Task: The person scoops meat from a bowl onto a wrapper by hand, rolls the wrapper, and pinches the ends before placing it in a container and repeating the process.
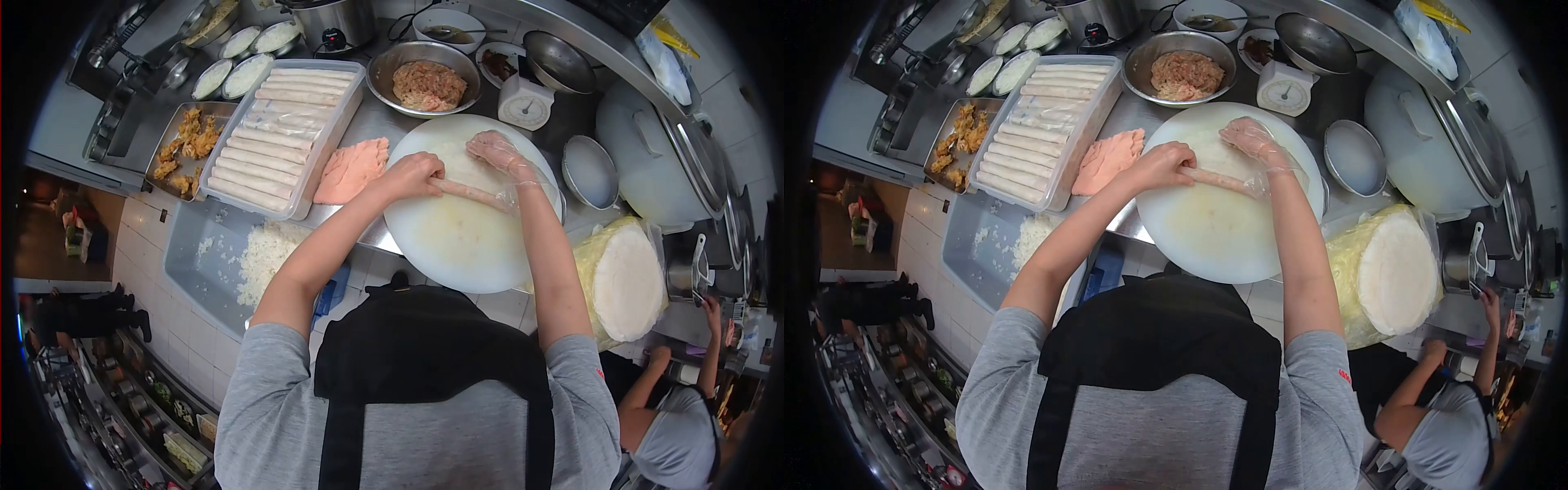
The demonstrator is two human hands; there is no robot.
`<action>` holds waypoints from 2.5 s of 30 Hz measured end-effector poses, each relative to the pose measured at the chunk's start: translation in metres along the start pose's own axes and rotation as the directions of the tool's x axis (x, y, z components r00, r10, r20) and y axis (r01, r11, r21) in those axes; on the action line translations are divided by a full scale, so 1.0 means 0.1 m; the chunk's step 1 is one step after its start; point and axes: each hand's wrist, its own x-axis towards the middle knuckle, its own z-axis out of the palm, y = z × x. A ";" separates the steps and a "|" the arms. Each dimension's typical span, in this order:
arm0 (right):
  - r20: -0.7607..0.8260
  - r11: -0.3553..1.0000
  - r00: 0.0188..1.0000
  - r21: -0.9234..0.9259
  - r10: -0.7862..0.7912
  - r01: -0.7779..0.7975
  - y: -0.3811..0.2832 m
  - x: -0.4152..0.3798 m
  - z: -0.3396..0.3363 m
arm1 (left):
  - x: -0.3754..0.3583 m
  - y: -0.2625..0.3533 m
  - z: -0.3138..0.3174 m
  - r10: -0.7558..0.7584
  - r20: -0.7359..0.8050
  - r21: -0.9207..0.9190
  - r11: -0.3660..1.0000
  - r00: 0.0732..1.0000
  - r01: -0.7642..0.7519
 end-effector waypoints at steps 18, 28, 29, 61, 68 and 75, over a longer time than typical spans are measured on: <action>0.090 0.999 0.995 0.018 -0.041 0.039 0.03 -0.03 -0.11 | 0.23 0.20 0.19 -0.013 0.078 0.005 1.000 0.997 0.013; 0.054 0.952 0.979 0.246 -0.198 0.179 0.24 -0.02 -0.12 | 0.40 0.44 0.33 -0.054 0.141 0.007 0.999 0.989 0.053; 0.097 0.940 0.981 0.316 -0.166 0.128 0.27 -0.04 -0.15 | 0.42 0.49 0.32 -0.032 0.124 -0.008 0.999 0.992 0.033; -0.007 0.991 0.996 0.105 -0.087 0.087 0.20 -0.79 -0.26 | 0.22 0.31 0.37 0.011 -0.075 0.033 0.999 0.997 -0.009; -0.017 0.964 1.000 -0.266 0.005 -0.009 -0.06 -1.25 0.02 | -0.10 0.00 0.07 -0.022 -0.020 0.008 1.000 1.000 0.022; -0.023 0.927 0.992 -0.360 -0.121 0.105 -0.23 -0.96 0.27 | 0.14 0.28 0.25 0.060 0.027 0.082 0.995 0.998 -0.062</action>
